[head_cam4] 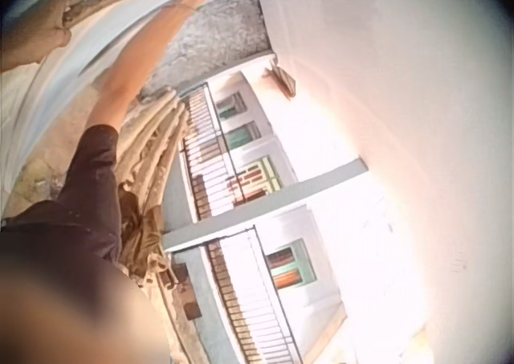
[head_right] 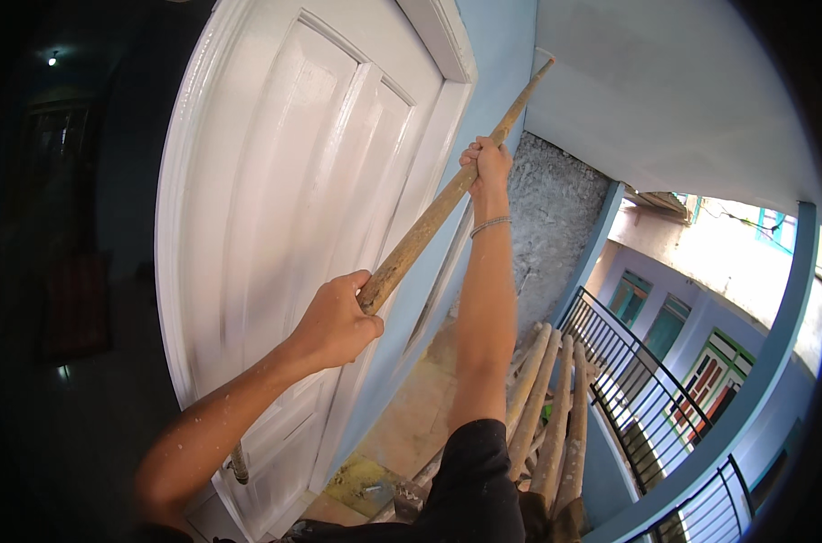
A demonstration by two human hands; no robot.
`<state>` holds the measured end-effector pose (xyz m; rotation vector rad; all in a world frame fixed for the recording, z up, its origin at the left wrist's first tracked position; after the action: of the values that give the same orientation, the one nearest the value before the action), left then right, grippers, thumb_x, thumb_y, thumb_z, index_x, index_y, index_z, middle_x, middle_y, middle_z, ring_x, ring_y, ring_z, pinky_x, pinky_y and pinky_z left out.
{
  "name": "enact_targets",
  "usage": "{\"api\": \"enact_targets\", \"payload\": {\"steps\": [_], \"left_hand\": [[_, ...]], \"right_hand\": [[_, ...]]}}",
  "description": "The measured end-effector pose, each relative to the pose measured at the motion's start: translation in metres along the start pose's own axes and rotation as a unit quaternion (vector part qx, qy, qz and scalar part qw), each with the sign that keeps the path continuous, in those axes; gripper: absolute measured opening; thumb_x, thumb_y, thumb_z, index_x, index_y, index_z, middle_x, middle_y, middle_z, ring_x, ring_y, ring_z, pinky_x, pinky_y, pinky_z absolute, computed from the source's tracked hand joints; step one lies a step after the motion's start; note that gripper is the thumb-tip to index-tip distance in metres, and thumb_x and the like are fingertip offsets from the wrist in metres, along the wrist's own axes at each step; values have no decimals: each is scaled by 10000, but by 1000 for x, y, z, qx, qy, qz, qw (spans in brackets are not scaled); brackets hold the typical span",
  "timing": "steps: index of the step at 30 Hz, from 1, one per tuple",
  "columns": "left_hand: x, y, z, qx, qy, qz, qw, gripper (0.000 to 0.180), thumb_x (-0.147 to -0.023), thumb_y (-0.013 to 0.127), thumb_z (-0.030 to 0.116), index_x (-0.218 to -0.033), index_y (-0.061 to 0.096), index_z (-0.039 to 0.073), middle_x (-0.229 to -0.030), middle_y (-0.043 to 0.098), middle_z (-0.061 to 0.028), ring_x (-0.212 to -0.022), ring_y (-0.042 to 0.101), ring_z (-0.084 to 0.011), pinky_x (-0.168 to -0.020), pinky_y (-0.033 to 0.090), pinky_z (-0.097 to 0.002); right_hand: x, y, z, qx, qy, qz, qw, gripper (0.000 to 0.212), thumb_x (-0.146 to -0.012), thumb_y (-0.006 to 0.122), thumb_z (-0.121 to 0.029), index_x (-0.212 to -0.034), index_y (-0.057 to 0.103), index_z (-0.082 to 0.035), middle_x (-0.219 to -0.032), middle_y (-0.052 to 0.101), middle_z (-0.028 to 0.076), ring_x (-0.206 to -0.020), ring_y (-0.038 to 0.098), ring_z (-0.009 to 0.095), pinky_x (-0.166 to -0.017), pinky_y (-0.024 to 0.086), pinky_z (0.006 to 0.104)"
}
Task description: The person uses a long bamboo pole with a roller to paint the ceiling of a balcony. They repeatedly dip the roller into a paint container and apply paint in long strokes across the ceiling surface.
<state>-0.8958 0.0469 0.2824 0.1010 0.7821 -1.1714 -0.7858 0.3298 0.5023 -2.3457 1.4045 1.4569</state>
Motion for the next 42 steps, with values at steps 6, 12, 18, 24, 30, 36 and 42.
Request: {"api": "enact_targets", "payload": {"steps": [6,12,18,24,30,36,42], "left_hand": [[-59,-11,13,-27,-18,-26,999,259,-799,592,12,-1030,559,-101,-638,522,-96,-470,554,-190,-440,461,-348],[-29,-23,-7,-16,-32,-8,999,233,-792,621,32,-987,557,-78,-663,534,-116,-510,559,-219,-495,456,-369],[75,-37,-24,4,-57,-5,998,262,-781,682,105,-972,579,-42,-732,601,-187,-666,605,-282,-670,472,-411],[195,-60,-32,13,-106,-17,994,288,-813,721,113,-1014,576,-33,-719,594,-130,-661,604,-220,-645,479,-368],[287,-86,-54,38,-60,14,997,320,-813,739,117,-1061,599,-30,-753,663,-165,-681,682,-246,-682,530,-364],[360,-105,-49,59,-78,27,995,285,-839,744,91,-1074,624,-17,-783,624,-70,-696,573,-131,-661,499,-311],[356,-122,-45,61,-95,28,993,351,-817,743,132,-1106,621,-26,-875,698,-183,-809,714,-251,-741,545,-362]], "right_hand": [[-60,-10,14,-26,9,6,1000,159,-919,556,15,-983,412,-1,-784,499,89,-579,492,132,-473,448,294],[-23,12,27,-3,2,20,1000,189,-916,543,22,-1018,389,-22,-776,495,81,-563,480,124,-466,441,291],[93,55,10,30,1,14,999,212,-934,528,-2,-1081,383,-50,-755,483,53,-535,457,112,-443,421,286],[220,110,-12,62,24,30,997,247,-950,520,-23,-1150,387,-80,-753,468,31,-514,437,93,-433,417,276],[313,161,-21,85,52,35,994,354,-973,512,-47,-1290,361,-89,-754,459,23,-504,441,86,-421,430,279],[381,195,-32,88,57,25,994,522,-976,513,-56,-1448,293,-94,-763,462,22,-502,459,87,-404,439,279],[369,203,-31,58,49,15,997,516,-971,513,-51,-1438,300,-101,-763,458,22,-507,453,93,-415,444,286]]}}
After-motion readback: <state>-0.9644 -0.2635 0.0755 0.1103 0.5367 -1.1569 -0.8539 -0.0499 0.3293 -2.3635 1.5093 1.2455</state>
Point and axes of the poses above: each hand's wrist, its own x-axis away from the middle knuckle, its own y-axis out of the palm, z = x × y, the point moved 1 cm from there along -x, towards the middle knuckle
